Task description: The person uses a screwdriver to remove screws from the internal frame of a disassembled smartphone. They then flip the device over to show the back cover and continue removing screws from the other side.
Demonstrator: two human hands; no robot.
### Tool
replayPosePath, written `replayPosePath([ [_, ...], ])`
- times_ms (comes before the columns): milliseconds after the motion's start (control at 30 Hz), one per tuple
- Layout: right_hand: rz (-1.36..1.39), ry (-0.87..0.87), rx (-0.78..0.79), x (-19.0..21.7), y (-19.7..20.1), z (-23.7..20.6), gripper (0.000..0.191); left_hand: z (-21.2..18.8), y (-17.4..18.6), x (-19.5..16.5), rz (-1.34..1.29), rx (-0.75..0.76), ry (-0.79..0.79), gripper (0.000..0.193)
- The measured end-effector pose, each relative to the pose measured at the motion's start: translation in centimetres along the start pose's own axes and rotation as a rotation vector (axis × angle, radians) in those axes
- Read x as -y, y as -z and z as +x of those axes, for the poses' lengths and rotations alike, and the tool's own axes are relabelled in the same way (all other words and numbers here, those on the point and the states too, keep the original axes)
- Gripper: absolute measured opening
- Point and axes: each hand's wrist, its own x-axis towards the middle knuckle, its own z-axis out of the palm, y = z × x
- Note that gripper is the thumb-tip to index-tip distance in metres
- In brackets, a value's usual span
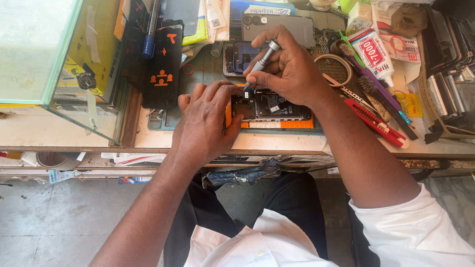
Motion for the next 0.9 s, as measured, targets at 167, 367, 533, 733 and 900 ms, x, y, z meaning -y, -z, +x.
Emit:
replayPosePath([
  [167, -0.057, -0.008, -0.024, 0.14, 0.13, 0.05, 0.048, 0.04, -0.13, 0.06, -0.004, -0.025, -0.023, 0.046],
  [367, -0.101, -0.036, -0.065, 0.30, 0.08, 0.16, 0.049, 0.10, 0.09, 0.02, -0.010, -0.032, -0.042, 0.042],
  [533, -0.102, -0.042, -0.078, 0.24, 0.08, 0.21, 0.051, -0.06, 0.19, -0.14, -0.013, -0.024, -0.043, 0.036],
  [733, -0.111, -0.001, -0.091, -0.16, 0.31, 0.01, 0.052, -0.08, 0.31, -0.35, 0.010, -0.042, -0.058, 0.034],
  [900, -0.056, 0.070, -0.104, -0.61, 0.59, 0.00, 0.051, -0.07, 0.51, -0.39, -0.018, -0.035, -0.036, 0.037],
])
